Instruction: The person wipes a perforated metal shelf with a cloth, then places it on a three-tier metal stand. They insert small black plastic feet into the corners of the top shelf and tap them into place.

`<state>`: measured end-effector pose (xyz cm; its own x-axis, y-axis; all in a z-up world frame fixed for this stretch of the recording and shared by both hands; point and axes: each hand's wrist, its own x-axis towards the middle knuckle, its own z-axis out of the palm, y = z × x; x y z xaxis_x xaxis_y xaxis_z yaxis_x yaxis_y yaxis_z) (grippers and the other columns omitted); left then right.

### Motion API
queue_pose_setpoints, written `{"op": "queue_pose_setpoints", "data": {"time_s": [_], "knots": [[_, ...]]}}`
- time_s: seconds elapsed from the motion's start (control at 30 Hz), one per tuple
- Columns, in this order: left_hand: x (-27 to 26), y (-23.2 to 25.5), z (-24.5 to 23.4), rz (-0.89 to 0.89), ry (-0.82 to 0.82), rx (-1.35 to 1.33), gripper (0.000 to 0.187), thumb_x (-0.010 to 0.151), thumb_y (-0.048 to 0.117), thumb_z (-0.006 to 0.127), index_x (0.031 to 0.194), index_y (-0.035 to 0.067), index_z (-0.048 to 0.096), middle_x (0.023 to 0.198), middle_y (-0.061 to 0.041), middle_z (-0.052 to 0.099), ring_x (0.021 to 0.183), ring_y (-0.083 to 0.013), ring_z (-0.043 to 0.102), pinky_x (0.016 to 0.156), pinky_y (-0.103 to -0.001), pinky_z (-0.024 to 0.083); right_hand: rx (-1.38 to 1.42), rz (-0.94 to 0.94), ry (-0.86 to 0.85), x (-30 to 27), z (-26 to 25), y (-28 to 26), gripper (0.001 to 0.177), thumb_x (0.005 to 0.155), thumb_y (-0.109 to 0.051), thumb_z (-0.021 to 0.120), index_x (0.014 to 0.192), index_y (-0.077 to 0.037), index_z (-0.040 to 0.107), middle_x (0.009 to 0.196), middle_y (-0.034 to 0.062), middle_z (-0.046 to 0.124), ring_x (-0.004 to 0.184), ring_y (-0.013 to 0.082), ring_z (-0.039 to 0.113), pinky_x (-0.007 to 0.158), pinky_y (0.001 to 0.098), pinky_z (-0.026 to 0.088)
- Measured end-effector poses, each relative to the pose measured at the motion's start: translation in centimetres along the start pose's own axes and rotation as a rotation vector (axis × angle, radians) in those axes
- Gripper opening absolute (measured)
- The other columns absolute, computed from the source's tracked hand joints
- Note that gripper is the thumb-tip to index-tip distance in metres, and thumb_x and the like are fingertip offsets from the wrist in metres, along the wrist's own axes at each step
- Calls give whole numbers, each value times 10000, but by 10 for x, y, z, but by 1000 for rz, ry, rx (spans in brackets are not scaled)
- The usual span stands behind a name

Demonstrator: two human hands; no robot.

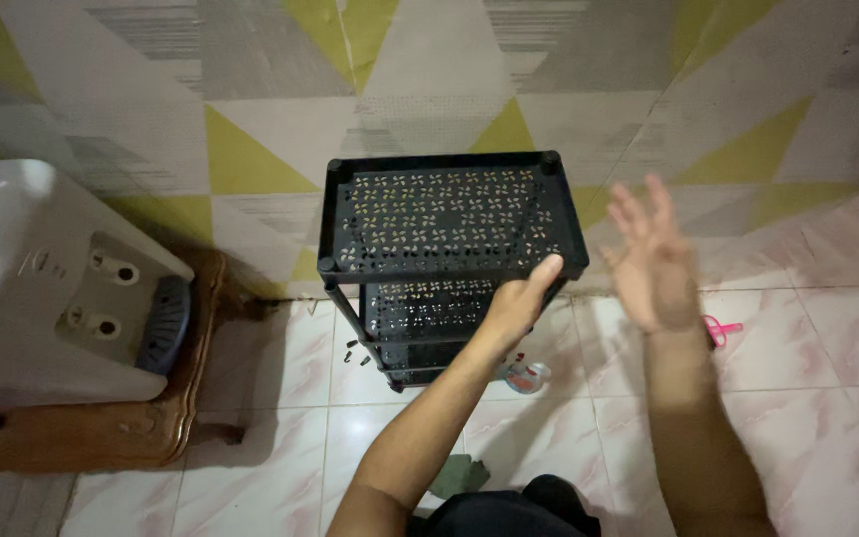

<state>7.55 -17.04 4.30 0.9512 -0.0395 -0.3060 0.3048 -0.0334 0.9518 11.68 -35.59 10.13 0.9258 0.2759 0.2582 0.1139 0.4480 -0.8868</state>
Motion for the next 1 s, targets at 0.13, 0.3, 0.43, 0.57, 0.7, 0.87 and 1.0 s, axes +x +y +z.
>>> {"op": "queue_pose_setpoints", "data": {"time_s": [0.13,0.3,0.43,0.57,0.7,0.87,1.0], "knots": [[2,-3,-2,53,-42,-162,720,1011,643,428,1091,19,777,1023,-103,767,972,-188,660,883,-315,502,84,-38,75,0,16,-28,1088,837,-729,642,1676,-241,152,1718,130,257,1620,297,162,1244,660,67],[1,-1,8,391,5,-167,547,994,490,572,1200,0,702,1160,-114,726,1082,-198,655,949,-330,505,61,3,-87,-4,34,19,956,926,-450,666,1675,-91,192,1669,145,278,1550,315,211,1290,497,165],[1,0,8,515,16,-194,546,992,464,571,1260,-5,651,1188,-124,699,1090,-200,650,949,-338,522,-208,-37,21,-3,18,70,857,952,-293,575,1675,-121,149,1714,133,226,1619,286,162,1299,441,160],[6,-7,-7,189,29,-122,598,1013,507,554,1163,-45,730,1086,-179,733,998,-227,645,902,-354,486,-500,-108,54,4,-4,47,821,962,-207,607,1665,-124,192,1703,130,268,1600,311,245,1281,489,240],[9,-15,-17,197,105,-122,645,1007,539,534,1151,-57,734,1092,-204,734,1011,-248,640,924,-363,476,-178,-462,-231,20,7,-43,639,997,-187,662,1587,-160,418,1611,89,399,1465,253,433,1249,475,423],[8,-19,-18,335,106,-38,615,972,531,544,1209,-16,694,1179,-162,728,1128,-249,662,1002,-348,478,483,-500,-495,38,49,-84,163,1074,-162,637,923,-109,661,848,35,725,791,142,631,709,291,574],[8,-23,-19,386,119,-10,578,991,497,545,1213,-15,696,1176,-155,729,1125,-253,673,989,-356,496,-466,117,-183,33,63,-49,391,910,-41,625,557,-105,470,570,-7,483,515,116,416,467,305,336]]}}
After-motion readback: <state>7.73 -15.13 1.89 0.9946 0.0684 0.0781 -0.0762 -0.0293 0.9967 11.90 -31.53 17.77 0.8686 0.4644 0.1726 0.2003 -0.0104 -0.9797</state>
